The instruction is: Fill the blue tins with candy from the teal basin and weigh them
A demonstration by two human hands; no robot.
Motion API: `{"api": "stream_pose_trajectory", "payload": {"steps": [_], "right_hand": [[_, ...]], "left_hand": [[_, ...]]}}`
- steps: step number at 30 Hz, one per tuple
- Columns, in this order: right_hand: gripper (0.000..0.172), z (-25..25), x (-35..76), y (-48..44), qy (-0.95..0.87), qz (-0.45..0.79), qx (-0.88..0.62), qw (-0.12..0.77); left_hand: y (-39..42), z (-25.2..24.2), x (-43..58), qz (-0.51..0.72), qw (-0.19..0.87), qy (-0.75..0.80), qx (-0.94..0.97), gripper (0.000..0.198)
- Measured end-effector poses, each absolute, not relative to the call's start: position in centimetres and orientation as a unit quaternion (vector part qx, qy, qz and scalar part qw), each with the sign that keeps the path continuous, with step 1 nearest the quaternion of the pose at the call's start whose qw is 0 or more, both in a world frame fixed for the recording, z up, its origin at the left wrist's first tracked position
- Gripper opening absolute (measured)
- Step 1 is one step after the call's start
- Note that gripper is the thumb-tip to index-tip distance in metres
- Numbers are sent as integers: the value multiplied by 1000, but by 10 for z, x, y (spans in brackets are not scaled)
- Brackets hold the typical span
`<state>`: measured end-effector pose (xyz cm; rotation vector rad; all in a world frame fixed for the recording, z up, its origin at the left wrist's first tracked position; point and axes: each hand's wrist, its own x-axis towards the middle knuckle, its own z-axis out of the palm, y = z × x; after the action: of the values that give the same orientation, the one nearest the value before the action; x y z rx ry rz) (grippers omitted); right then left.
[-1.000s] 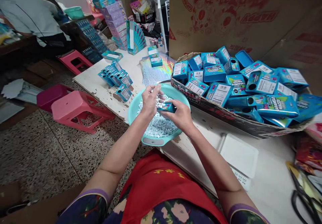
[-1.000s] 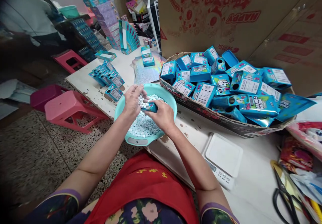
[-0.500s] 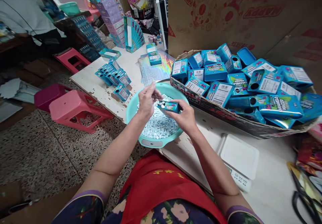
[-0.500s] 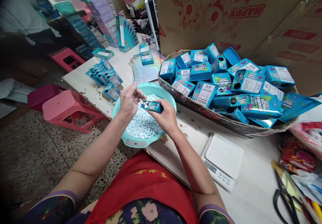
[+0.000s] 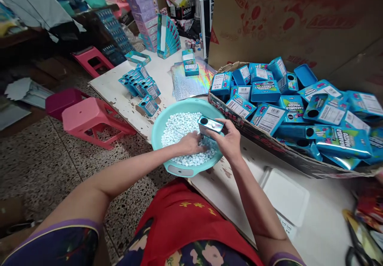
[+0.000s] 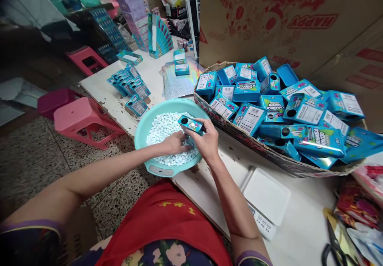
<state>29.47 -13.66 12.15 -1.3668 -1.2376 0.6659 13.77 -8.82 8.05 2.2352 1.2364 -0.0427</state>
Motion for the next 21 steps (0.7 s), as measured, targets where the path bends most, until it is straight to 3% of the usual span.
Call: {"api": "stream_pose_trajectory", "payload": {"steps": [5,8,14,17,21], "right_hand": [[40,116,296,-136,-516,293,-592,545],[38,118,295,-138,-534,279,-594,533],[30,125,279,-140,-613,245,-584,473],[29,129,267,-140,-662,242,-571,420],[29,135,261,-141,-652,238,-592,410]], "left_hand": [[-83,86,110,20,356,508,784,22],[-76,98,100,65,387,549,738,21],[-78,142,114,446,631,456,441,29],[-77,154,130,561,632,405,348,30],[-73,154,141,604,617,391,317,30]]}}
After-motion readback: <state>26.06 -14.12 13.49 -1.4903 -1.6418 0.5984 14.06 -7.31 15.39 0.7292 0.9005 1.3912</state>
